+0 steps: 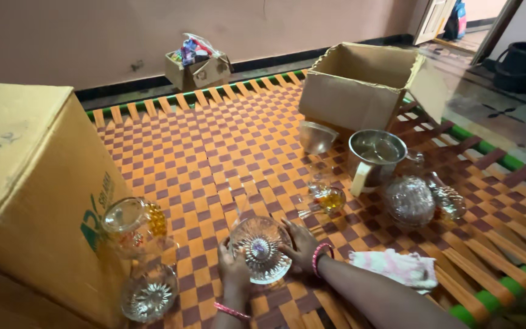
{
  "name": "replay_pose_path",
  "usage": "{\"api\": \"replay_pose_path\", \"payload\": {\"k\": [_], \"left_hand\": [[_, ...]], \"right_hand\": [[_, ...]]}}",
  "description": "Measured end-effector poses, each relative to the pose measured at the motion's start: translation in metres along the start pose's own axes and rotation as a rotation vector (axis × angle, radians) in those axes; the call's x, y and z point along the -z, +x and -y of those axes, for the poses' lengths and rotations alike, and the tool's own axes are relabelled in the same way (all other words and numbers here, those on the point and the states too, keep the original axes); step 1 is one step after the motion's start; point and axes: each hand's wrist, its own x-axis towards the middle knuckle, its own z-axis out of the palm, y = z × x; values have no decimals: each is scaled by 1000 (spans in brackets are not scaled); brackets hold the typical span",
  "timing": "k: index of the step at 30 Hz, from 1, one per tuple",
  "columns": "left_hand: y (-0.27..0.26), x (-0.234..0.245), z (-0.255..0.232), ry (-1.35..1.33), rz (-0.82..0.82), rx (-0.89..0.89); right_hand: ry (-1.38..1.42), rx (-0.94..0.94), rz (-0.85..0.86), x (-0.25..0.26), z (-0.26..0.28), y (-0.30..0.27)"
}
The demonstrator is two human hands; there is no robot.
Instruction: The person opens a cardboard box and removes several glass items, including a metal cup, glass jars, and decorative bowls. They place the items on a woven mat and then use a cloth to wipe and clean the glass bowls.
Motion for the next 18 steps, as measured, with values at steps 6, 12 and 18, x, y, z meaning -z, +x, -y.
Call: {"api": "replay_pose_path", "payload": {"k": [6,12,18], "left_hand": [[1,2,0,87,0,9],[13,9,26,50,4,-56],[15,3,18,364,-132,42]], "right_hand": [[1,-44,38,6,4,6],[7,-120,80,6,6,6],[50,34,-76,6,7,5]]}}
